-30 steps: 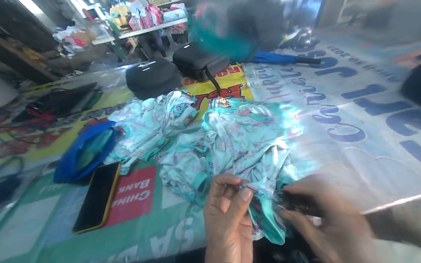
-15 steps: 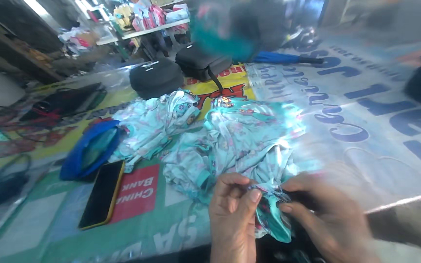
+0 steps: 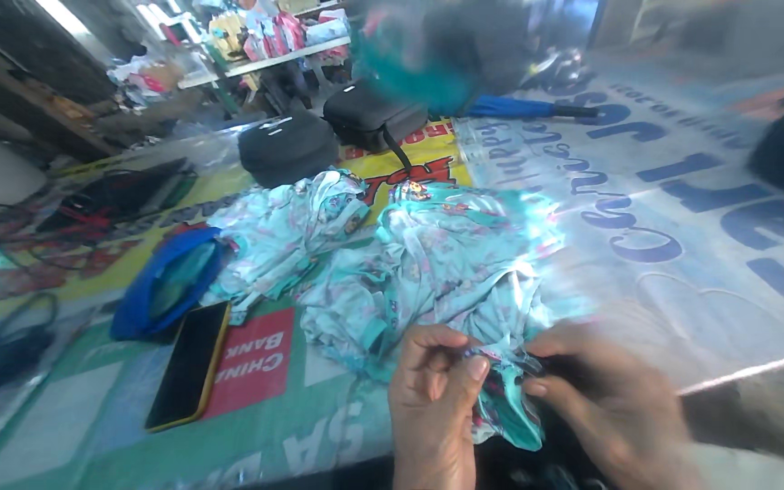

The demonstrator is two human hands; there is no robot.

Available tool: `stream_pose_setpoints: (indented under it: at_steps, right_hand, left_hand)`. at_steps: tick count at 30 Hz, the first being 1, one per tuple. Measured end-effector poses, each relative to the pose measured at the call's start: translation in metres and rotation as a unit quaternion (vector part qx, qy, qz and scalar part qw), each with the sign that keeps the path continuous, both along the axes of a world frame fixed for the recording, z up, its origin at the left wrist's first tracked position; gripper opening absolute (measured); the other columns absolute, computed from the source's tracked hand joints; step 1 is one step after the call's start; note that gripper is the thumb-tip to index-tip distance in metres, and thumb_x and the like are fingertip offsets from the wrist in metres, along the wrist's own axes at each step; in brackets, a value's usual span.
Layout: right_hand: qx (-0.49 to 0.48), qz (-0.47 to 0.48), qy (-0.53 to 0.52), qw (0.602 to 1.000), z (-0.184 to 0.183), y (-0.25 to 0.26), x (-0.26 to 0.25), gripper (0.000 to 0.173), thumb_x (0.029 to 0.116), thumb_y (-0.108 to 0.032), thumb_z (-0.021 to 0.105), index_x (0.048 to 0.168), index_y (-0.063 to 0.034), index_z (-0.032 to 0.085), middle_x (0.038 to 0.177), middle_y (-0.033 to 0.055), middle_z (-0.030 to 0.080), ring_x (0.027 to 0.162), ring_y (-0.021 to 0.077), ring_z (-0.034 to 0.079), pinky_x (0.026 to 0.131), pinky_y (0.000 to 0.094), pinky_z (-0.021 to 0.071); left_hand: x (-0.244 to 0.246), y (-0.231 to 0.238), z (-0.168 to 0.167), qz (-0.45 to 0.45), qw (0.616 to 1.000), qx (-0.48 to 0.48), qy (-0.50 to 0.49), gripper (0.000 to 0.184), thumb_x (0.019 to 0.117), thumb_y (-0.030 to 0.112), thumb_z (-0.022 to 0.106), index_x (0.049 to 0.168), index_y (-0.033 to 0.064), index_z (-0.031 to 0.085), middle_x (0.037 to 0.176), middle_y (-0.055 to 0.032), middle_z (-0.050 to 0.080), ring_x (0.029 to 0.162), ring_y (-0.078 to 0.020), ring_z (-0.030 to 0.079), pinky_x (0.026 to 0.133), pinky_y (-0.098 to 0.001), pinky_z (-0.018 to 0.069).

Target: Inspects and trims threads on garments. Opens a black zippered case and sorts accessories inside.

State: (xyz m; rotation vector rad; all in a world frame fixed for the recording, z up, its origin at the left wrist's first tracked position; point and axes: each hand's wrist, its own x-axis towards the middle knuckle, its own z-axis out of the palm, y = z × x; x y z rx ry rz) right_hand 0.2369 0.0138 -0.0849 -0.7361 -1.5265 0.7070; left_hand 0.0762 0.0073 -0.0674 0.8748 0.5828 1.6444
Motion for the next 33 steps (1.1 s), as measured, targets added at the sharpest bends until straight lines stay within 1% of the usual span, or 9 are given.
stream_pose_setpoints:
  at_steps: [5,9,13,15,19,22,27,30,33]
  right_hand:
    - [-0.009,0.008,0.005,1.000,0.000,0.000,0.000,0.020,0.0952,-0.020,0.073,0.109,-0.0056,0.069,0.101,-0.0013,0.069,0.089,-0.0010,0.066,0.078,0.0131,0.0579]
    - [-0.001,0.004,0.003,1.000,-0.002,0.000,0.002,0.017,0.0963,-0.020,0.072,0.106,-0.0068,0.070,0.100,-0.0024,0.070,0.089,-0.0018,0.066,0.078,0.0121,0.0567]
    - [-0.024,0.011,-0.013,1.000,0.000,-0.001,0.007,0.023,0.0959,-0.023,0.072,0.111,-0.0062,0.067,0.102,-0.0018,0.069,0.089,-0.0018,0.066,0.077,0.0130,0.0577]
    - [-0.029,0.013,-0.023,0.999,0.000,-0.002,0.009,0.025,0.0954,-0.023,0.073,0.112,-0.0058,0.067,0.102,-0.0013,0.069,0.089,-0.0019,0.066,0.077,0.0127,0.0575]
    - [-0.022,0.013,-0.029,0.999,0.002,-0.001,0.009,0.023,0.0948,-0.022,0.074,0.110,-0.0055,0.068,0.102,-0.0012,0.069,0.089,-0.0023,0.065,0.077,0.0123,0.0571]
    - [-0.013,0.010,-0.028,0.999,0.001,-0.001,0.008,0.022,0.0948,-0.022,0.074,0.110,-0.0063,0.068,0.102,-0.0018,0.068,0.090,-0.0028,0.065,0.078,0.0116,0.0564]
    - [-0.007,0.003,-0.023,1.000,0.000,0.000,0.008,0.018,0.0951,-0.020,0.073,0.106,-0.0072,0.069,0.101,-0.0021,0.069,0.091,-0.0018,0.066,0.080,0.0120,0.0564]
    - [0.002,-0.010,-0.029,1.000,-0.001,-0.001,0.010,0.016,0.0957,-0.019,0.072,0.107,-0.0070,0.071,0.101,-0.0016,0.070,0.091,-0.0011,0.066,0.080,0.0124,0.0568]
    - [0.017,-0.064,-0.110,0.992,0.003,-0.006,0.012,0.020,0.0965,-0.023,0.071,0.110,-0.0076,0.068,0.100,-0.0001,0.069,0.089,-0.0038,0.065,0.075,0.0098,0.0549]
  left_hand:
    - [0.000,0.000,-0.001,-0.002,1.000,0.005,0.007,0.020,0.0906,0.003,0.073,0.110,0.0054,0.067,0.100,-0.0073,0.071,0.091,-0.0092,0.071,0.079,-0.0234,0.0602]
    - [-0.001,0.000,-0.002,-0.007,1.000,0.016,0.012,0.021,0.0908,0.003,0.072,0.111,0.0054,0.067,0.101,-0.0069,0.071,0.092,-0.0098,0.071,0.081,-0.0243,0.0601]
    - [-0.001,0.000,-0.002,-0.001,0.999,0.028,0.028,0.020,0.0913,0.005,0.072,0.111,0.0073,0.067,0.101,-0.0048,0.071,0.092,-0.0086,0.070,0.081,-0.0232,0.0598]
    - [-0.001,0.000,-0.003,-0.002,0.999,0.036,0.034,0.020,0.0917,0.005,0.072,0.111,0.0072,0.067,0.102,-0.0052,0.071,0.093,-0.0087,0.070,0.082,-0.0233,0.0596]
    - [0.001,0.000,-0.005,-0.002,0.996,0.062,0.063,0.019,0.0930,0.006,0.070,0.111,0.0079,0.067,0.103,-0.0039,0.071,0.095,-0.0077,0.069,0.086,-0.0224,0.0581]
    - [0.001,0.001,-0.005,-0.007,0.995,0.067,0.069,0.018,0.0936,0.006,0.070,0.112,0.0070,0.066,0.103,-0.0046,0.071,0.095,-0.0080,0.070,0.086,-0.0228,0.0581]
    - [0.001,0.000,-0.005,-0.012,0.996,0.064,0.065,0.019,0.0935,0.006,0.070,0.112,0.0074,0.066,0.102,-0.0040,0.071,0.095,-0.0076,0.070,0.085,-0.0221,0.0581]
    - [0.001,-0.001,-0.003,-0.012,0.998,0.039,0.048,0.021,0.0929,0.007,0.071,0.113,0.0074,0.066,0.102,-0.0054,0.072,0.093,-0.0077,0.071,0.082,-0.0216,0.0589]
    - [-0.002,-0.001,-0.001,-0.004,1.000,-0.002,0.027,0.024,0.0919,0.006,0.072,0.114,0.0067,0.065,0.100,-0.0077,0.074,0.091,-0.0095,0.073,0.080,-0.0243,0.0603]
